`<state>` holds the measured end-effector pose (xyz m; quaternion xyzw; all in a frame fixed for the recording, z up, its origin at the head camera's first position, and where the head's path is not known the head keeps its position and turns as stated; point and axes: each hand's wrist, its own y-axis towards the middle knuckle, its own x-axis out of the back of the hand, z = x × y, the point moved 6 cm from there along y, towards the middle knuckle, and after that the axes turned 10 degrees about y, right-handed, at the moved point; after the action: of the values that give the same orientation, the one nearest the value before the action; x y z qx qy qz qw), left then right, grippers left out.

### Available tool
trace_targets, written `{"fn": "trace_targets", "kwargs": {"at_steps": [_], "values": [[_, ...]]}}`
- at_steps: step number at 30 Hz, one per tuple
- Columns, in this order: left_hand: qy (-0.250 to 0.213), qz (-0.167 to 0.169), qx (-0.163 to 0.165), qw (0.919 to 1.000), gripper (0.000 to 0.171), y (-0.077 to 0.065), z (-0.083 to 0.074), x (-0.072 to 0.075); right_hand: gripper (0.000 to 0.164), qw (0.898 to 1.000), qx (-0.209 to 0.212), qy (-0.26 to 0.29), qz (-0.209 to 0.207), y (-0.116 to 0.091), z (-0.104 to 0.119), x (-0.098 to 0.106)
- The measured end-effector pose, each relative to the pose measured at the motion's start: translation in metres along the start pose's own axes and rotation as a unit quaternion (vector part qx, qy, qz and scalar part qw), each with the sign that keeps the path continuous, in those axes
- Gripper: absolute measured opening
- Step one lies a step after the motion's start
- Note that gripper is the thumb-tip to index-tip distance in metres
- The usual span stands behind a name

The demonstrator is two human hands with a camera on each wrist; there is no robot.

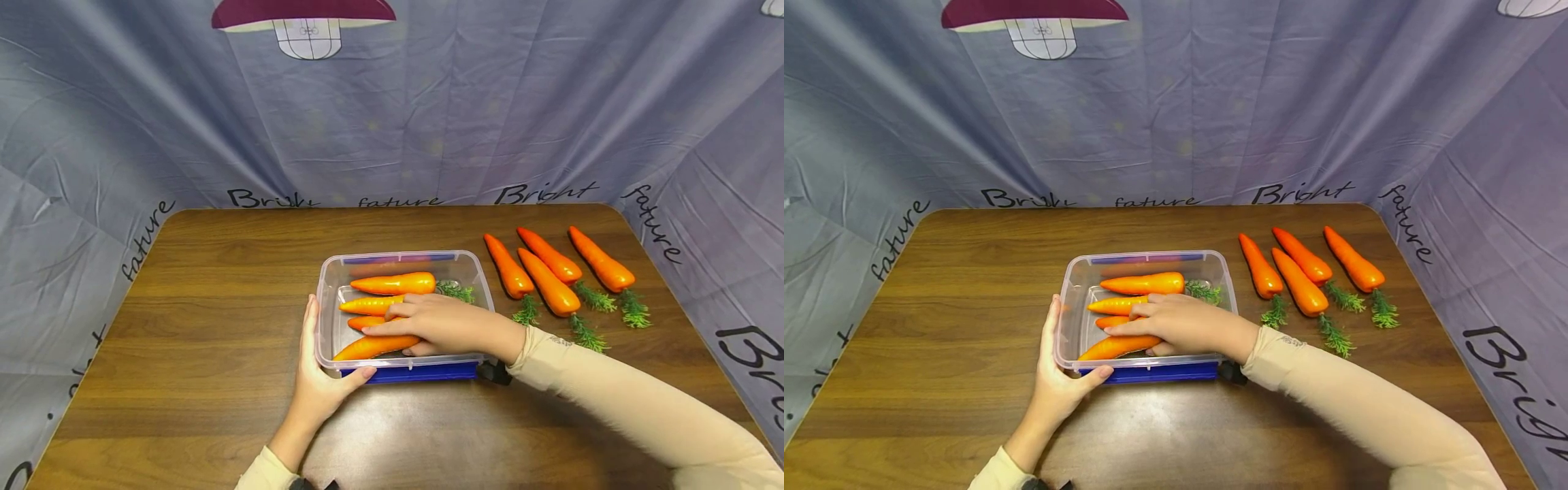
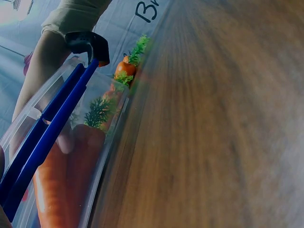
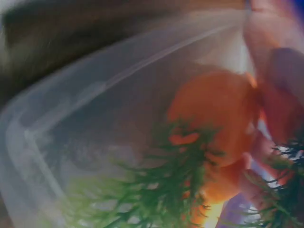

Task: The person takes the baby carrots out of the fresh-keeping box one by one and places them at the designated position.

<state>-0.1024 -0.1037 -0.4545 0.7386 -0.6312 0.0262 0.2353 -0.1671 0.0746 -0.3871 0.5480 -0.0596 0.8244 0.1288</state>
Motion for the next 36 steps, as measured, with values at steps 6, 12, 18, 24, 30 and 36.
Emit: {"fn": "trace_targets", "kwargs": {"at_steps": [6, 12, 18, 24, 30, 36], "values": [[-0.006, 0.006, 0.001, 1.0, 0.131, 0.0, 0.0, -0.002, 0.062, 0.999, 0.006, -0.041, -0.013, 0.001, -0.001, -0.003], [-0.007, 0.006, 0.002, 1.0, 0.132, 0.0, 0.0, -0.002, 0.055, 0.998, 0.006, -0.051, -0.041, -0.005, -0.003, 0.003], [-0.008, -0.001, 0.001, 1.0, 0.132, 0.0, 0.001, 0.0, 0.054, 0.995, -0.034, -0.084, -0.046, -0.013, -0.004, 0.016], [-0.003, 0.0, 0.002, 1.0, 0.132, 0.0, 0.001, 0.0, 0.057, 0.99, -0.095, -0.097, -0.039, -0.019, -0.008, 0.023], [-0.007, -0.002, -0.001, 1.0, 0.133, 0.0, 0.001, 0.0, 0.058, 0.983, -0.162, -0.081, -0.018, -0.023, -0.016, 0.02], [-0.009, 0.005, 0.003, 0.9999, 0.132, 0.0, 0.0, 0.0, 0.057, 0.979, -0.187, -0.085, 0.003, -0.024, -0.018, 0.019]]}}
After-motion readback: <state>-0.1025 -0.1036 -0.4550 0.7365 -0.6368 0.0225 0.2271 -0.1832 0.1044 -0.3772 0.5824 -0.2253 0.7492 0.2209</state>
